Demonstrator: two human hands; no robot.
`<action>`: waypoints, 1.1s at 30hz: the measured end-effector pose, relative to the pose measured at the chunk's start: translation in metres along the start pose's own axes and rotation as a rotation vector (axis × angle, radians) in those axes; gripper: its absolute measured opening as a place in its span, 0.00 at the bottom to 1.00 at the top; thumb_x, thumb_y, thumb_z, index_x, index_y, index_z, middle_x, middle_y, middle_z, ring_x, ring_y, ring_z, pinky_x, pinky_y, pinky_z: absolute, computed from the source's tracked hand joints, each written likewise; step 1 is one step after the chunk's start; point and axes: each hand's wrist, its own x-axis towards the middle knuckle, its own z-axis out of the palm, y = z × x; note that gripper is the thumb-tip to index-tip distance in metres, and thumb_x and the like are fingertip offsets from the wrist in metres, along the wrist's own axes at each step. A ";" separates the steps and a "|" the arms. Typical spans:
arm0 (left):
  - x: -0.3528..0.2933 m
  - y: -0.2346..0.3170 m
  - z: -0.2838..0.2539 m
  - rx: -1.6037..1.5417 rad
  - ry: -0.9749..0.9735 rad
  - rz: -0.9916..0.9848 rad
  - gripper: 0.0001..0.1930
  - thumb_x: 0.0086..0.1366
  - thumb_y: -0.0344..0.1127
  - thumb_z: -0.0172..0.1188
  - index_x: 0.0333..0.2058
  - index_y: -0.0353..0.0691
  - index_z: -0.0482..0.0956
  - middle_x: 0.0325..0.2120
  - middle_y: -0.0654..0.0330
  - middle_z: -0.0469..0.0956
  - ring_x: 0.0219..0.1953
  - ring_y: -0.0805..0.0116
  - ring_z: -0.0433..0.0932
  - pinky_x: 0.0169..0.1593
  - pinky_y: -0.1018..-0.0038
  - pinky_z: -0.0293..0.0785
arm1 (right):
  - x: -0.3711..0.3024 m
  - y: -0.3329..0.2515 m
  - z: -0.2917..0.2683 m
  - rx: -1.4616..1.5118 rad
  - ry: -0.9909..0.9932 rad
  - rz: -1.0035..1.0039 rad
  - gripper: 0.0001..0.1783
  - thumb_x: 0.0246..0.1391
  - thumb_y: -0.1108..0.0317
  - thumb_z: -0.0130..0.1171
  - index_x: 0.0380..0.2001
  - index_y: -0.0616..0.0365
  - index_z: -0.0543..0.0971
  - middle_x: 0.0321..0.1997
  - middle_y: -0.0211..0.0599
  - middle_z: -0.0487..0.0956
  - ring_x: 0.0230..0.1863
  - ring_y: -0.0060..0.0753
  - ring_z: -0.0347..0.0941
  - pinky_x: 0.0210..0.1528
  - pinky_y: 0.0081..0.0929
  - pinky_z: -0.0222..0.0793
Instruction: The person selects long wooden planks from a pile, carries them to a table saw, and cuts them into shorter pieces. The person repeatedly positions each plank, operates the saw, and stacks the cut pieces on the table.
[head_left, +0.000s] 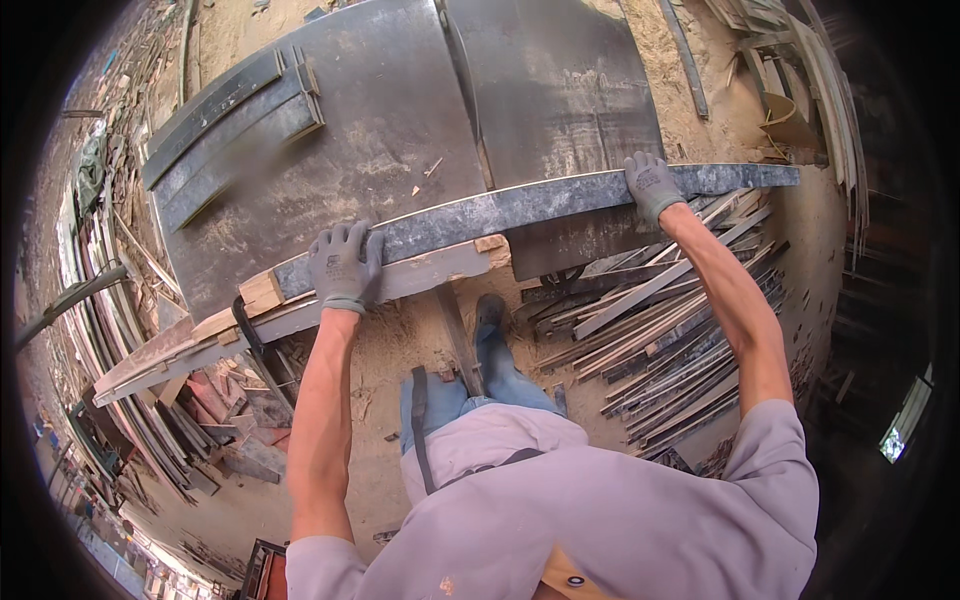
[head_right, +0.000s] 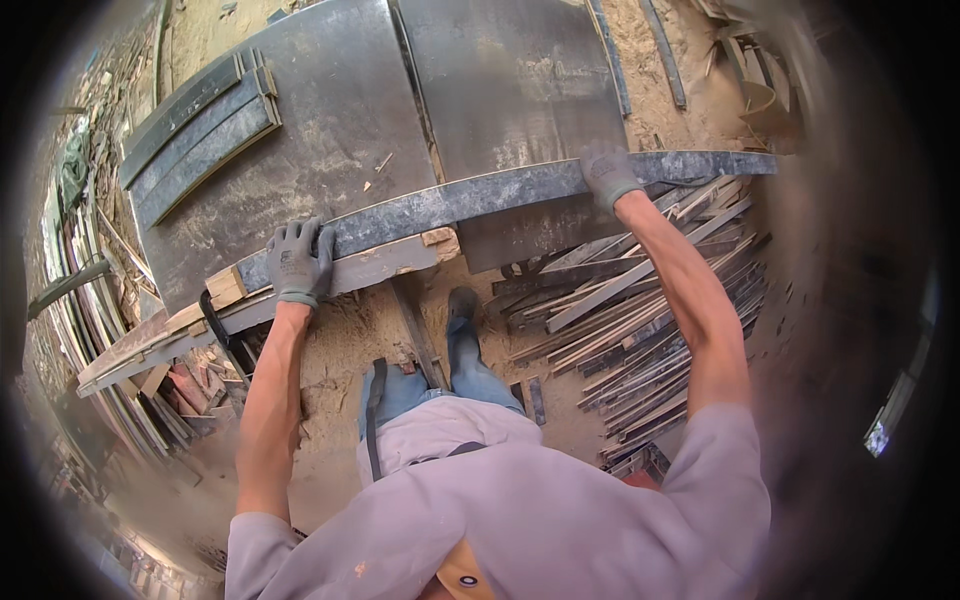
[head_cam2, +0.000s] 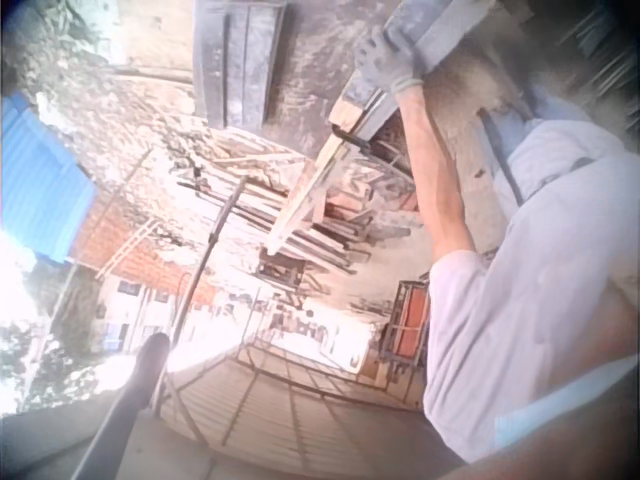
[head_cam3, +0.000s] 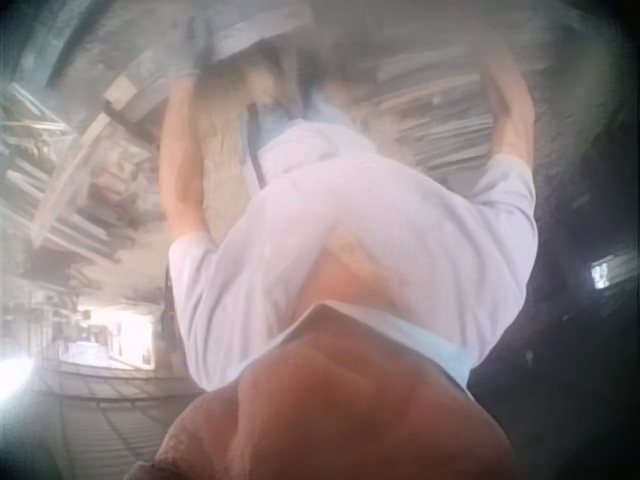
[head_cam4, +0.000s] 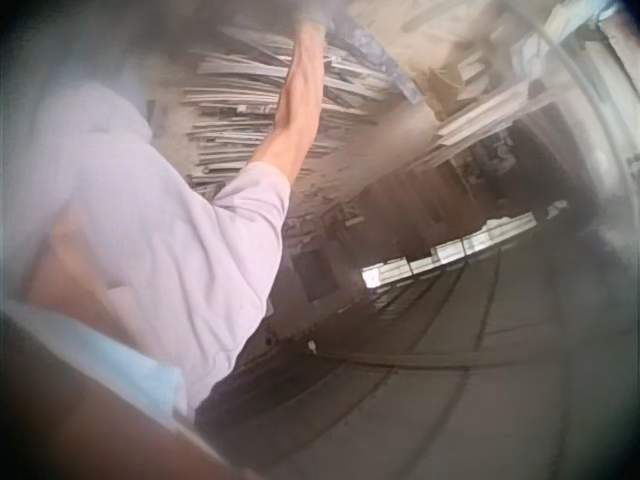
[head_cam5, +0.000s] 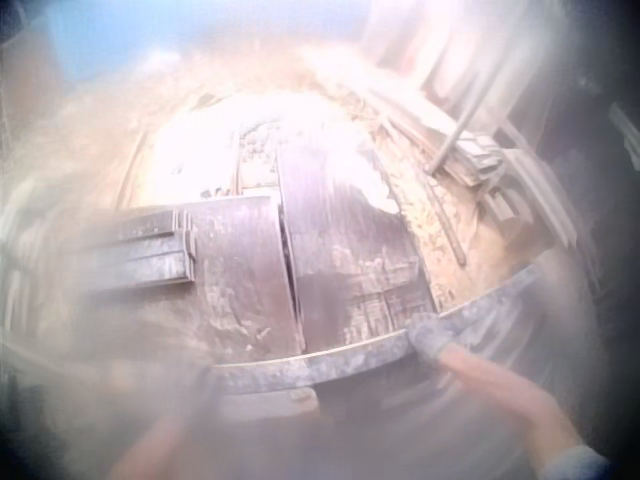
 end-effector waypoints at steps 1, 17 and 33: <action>0.000 -0.001 0.001 -0.002 0.013 0.000 0.14 0.71 0.49 0.64 0.49 0.52 0.85 0.45 0.58 0.84 0.50 0.52 0.80 0.59 0.54 0.72 | 0.000 -0.002 0.000 -0.007 0.014 0.012 0.34 0.38 0.73 0.72 0.53 0.58 0.72 0.52 0.46 0.74 0.58 0.50 0.72 0.59 0.43 0.69; -0.005 -0.002 0.001 -0.055 0.091 0.004 0.10 0.70 0.45 0.64 0.43 0.50 0.88 0.41 0.56 0.85 0.48 0.49 0.81 0.54 0.54 0.75 | 0.009 -0.007 -0.006 0.072 -0.109 0.009 0.38 0.39 0.77 0.72 0.58 0.63 0.71 0.62 0.54 0.73 0.66 0.58 0.70 0.67 0.46 0.71; -0.008 0.003 0.002 0.010 0.025 -0.063 0.15 0.73 0.52 0.59 0.44 0.52 0.89 0.45 0.60 0.85 0.54 0.54 0.81 0.55 0.57 0.78 | 0.002 -0.018 -0.008 0.060 0.005 0.063 0.36 0.43 0.80 0.68 0.59 0.65 0.70 0.61 0.58 0.72 0.63 0.62 0.72 0.63 0.48 0.75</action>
